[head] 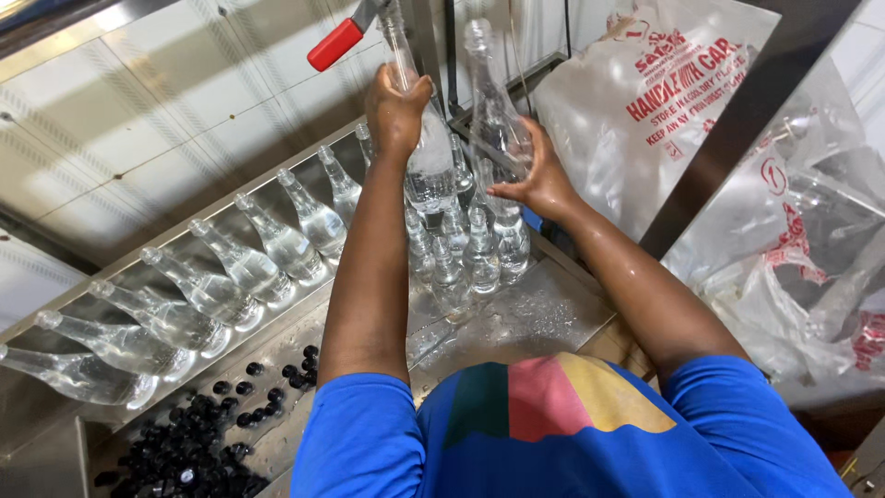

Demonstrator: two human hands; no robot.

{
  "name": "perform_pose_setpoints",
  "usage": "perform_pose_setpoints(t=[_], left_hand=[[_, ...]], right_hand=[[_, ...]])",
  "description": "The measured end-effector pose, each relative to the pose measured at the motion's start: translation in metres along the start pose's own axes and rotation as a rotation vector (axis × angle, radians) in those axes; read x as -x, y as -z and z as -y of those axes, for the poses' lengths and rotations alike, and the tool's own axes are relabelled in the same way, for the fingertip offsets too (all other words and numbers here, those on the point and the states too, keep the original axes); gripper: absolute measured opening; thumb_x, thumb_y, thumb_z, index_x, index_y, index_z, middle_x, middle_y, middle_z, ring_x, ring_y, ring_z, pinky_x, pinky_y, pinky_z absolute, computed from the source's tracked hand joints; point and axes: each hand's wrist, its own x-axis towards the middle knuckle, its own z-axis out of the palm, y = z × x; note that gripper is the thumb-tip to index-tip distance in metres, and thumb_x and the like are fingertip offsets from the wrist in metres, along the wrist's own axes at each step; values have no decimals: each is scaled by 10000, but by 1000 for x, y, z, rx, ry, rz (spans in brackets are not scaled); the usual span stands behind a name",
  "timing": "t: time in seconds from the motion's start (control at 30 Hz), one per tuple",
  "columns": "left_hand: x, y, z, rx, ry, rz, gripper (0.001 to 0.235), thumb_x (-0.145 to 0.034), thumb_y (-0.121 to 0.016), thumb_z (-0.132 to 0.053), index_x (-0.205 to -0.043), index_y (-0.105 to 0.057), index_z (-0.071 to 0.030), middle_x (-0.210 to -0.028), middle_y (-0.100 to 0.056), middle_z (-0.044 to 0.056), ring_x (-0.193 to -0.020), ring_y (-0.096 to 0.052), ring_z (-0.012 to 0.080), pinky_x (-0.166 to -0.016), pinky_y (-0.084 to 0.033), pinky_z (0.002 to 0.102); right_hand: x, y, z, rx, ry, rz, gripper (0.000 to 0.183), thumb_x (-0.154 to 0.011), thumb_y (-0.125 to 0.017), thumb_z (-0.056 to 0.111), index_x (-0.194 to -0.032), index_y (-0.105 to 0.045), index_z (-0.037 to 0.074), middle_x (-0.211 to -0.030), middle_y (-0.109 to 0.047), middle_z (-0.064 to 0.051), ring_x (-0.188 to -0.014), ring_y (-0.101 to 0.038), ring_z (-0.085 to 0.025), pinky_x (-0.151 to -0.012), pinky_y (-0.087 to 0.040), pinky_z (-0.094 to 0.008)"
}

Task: The person fills clear glass bottles with water from a tap and places them into a plastic bag. The person repeatedly picks up empty bottles, fills them under the running water, and then transfers them into a bag on the right side of the frame.

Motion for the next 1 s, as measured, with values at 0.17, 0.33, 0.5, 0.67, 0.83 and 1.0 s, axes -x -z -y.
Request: perform_pose_setpoints(t=[0.17,0.33,0.5,0.67,0.83,1.0], left_hand=[[8,6,-9,99,11,20,299,-888,-804,-380,-1075,-724,-161,-968,-800,33,-720,-708,171,-574,-530,362],[6,6,-6,72,-15,-8,391,-827,-762,-468,-1073,-718,-167,-1034,-816,22,-827,-755,204,-714,-565,402],[5,4,2,98,-76,2,356,-851,-769,-459,-1038,-695,-165,-995,-793,30,-805,-728,206,-707,-549,406],[-8,-6,24,4,-11,-14,1031,-868,-842,-584,-1635,-482,4,-1639,-596,222,-1511,-579,387,-1201,-487,459],[8,8,3,53,-55,9,413,-876,-871,-479,-1102,-751,-155,-1133,-813,180,-1174,-750,444,-1013,-581,534],[14,13,1,59,-52,9,436,-877,-865,-495,-1121,-750,-152,-1159,-802,204,-1205,-734,455,-1031,-574,551]], right_hand=[[-43,-22,-15,65,192,-24,1299,-702,-1102,300,-1657,-234,155,-1741,-390,-210,-1577,-467,-332,-1248,-436,-423],[-60,-26,-27,53,239,-45,1325,-690,-1107,306,-1673,-245,92,-1731,-347,-203,-1585,-412,-318,-1281,-373,-424],[-63,-26,-30,-72,283,-2,1344,-698,-1106,203,-1705,-218,145,-1769,-299,-150,-1533,-520,-323,-1242,-483,-431],[-60,-25,-18,3,229,6,1354,-707,-1088,260,-1709,-189,118,-1711,-408,-178,-1499,-556,-313,-1179,-507,-451],[-55,-26,-10,81,245,-67,1336,-635,-1119,303,-1674,-312,71,-1587,-517,-324,-1466,-540,-553,-1258,-444,-639],[-60,-29,-20,97,256,-86,1347,-616,-1125,333,-1665,-324,68,-1579,-524,-310,-1490,-531,-522,-1284,-423,-601]])
